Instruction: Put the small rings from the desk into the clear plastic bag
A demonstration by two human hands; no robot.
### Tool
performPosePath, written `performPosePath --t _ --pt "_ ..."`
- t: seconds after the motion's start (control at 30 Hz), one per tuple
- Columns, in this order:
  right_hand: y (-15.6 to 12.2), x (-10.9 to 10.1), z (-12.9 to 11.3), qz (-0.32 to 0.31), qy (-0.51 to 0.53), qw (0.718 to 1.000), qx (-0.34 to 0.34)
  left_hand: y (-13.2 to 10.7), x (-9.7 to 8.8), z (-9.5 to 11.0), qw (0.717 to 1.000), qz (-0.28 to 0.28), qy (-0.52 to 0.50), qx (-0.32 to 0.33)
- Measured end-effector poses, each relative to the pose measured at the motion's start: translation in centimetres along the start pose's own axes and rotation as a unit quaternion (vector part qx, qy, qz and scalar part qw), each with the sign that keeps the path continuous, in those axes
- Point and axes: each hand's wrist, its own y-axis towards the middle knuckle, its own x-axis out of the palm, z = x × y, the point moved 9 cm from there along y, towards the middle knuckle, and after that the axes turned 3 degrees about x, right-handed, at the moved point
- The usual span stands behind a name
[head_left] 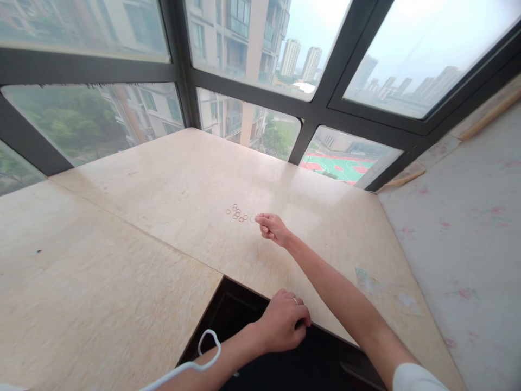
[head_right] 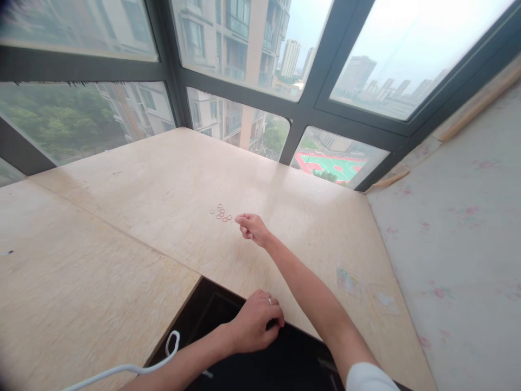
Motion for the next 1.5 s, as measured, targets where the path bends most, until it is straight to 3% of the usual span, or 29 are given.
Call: performPosePath --t 0.2,0.3,0.4,0.57,0.67,0.77,0.9,1.0,1.07,1.23,1.37,1.43,1.5 --pt "-8.1 -6.4 1.4 0.050 0.105 0.993 0.000 0.0 -0.3 0.3 1.000 0.001 -0.009 0.003" --pt "-13.1 -10.6 2.5 0.116 0.120 0.986 -0.002 0.1 -0.7 0.3 1.000 0.012 -0.021 -0.006" --pt "-18.9 -15.3 3.9 0.210 0.068 0.975 0.002 0.1 -1.0 0.6 0.999 0.025 -0.034 -0.007" --pt "-28.1 -21.9 5.6 0.376 0.007 0.927 -0.010 0.6 -1.1 0.8 0.998 0.042 -0.030 -0.029" --pt "-31.8 -24.1 5.9 0.458 -0.027 0.888 -0.029 1.4 -0.9 0.6 0.996 0.051 -0.026 -0.068" --pt "-32.7 -24.4 6.0 0.469 -0.111 0.876 -0.021 2.3 -0.8 0.1 0.990 0.054 -0.027 -0.129" --pt "-31.2 -23.7 5.9 0.399 -0.256 0.881 0.020 2.6 -0.8 -1.1 0.972 0.053 -0.097 -0.209" --pt "-31.6 -24.5 5.1 0.429 -0.245 0.869 -0.004 2.3 -1.2 -2.0 0.949 0.068 -0.202 -0.230" --pt "-32.1 -24.9 4.9 0.451 -0.218 0.866 -0.021 1.8 -2.2 -3.0 0.933 0.113 -0.243 -0.238" --pt "-32.3 -22.2 7.2 0.415 -0.201 0.887 -0.021 -0.4 -6.7 -7.2 0.871 0.308 -0.249 -0.292" --pt "-32.8 -19.0 8.8 0.397 -0.271 0.876 -0.045 -1.8 -11.6 -10.5 0.804 0.457 -0.206 -0.319" --pt "-33.0 -18.2 9.1 0.389 -0.297 0.870 -0.060 -2.1 -14.6 -12.2 0.788 0.499 -0.162 -0.321" --pt "-33.0 -18.4 9.5 0.390 -0.286 0.874 -0.058 -2.0 -17.8 -13.8 0.793 0.509 -0.096 -0.321"
